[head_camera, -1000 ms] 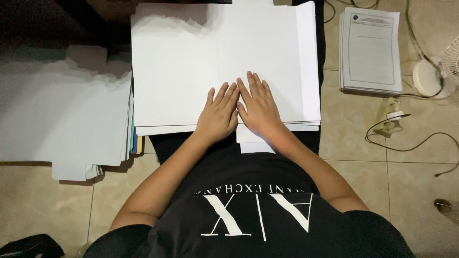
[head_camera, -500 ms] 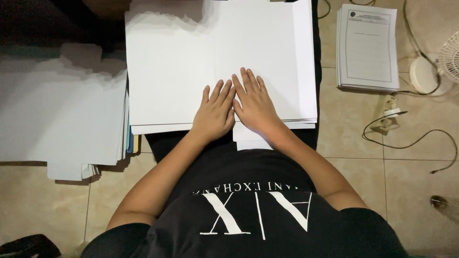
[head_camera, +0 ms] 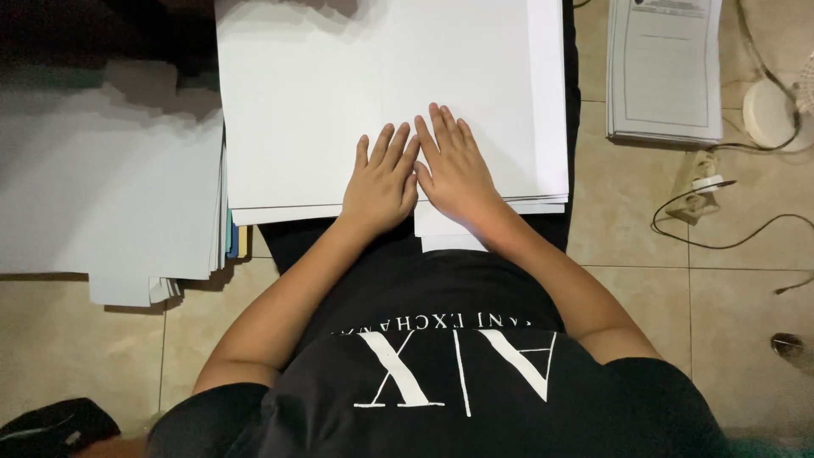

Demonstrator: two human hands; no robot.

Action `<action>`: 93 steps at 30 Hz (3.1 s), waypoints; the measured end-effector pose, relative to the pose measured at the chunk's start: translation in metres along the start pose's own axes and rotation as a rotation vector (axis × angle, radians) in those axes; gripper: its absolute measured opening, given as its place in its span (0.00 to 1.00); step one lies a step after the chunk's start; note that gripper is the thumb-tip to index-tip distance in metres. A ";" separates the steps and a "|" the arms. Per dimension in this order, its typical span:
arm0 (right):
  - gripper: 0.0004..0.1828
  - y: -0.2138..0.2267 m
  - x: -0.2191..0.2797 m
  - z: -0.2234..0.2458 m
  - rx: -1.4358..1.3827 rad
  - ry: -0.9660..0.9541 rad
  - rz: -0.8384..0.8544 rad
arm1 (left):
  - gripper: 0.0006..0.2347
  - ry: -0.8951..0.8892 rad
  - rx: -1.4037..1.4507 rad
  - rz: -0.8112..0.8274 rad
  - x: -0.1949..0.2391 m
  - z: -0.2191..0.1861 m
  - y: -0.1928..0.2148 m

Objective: The person is organizing, folding, and stacking large sheets of paper on the floor.

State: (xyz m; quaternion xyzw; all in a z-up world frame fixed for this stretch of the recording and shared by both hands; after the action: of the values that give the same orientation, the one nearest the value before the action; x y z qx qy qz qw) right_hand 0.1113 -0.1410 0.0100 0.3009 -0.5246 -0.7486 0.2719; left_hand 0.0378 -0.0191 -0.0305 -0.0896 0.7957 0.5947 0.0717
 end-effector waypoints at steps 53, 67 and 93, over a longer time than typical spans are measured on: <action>0.37 0.016 0.022 -0.029 0.012 -0.219 -0.039 | 0.25 -0.084 0.014 -0.061 0.004 -0.001 -0.002; 0.36 0.022 0.030 -0.048 0.047 -0.327 -0.004 | 0.25 -0.178 0.075 -0.089 0.004 0.005 -0.001; 0.37 0.000 0.023 -0.048 -0.078 -0.223 0.007 | 0.26 -0.289 -0.035 -0.227 0.008 -0.015 -0.017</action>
State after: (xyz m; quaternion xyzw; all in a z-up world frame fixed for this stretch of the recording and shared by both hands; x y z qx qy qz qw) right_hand 0.1312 -0.1878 -0.0070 0.2032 -0.5229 -0.7964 0.2260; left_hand 0.0341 -0.0391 -0.0438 -0.0936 0.7516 0.6031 0.2502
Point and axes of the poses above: each hand's wrist, its own x-axis away from the middle knuckle, its own y-axis out of the back of the hand, z = x × y, the point moved 3 cm from there along -x, towards the middle knuckle, and after that the axes turned 15 degrees about -z, right-handed, at the moved point
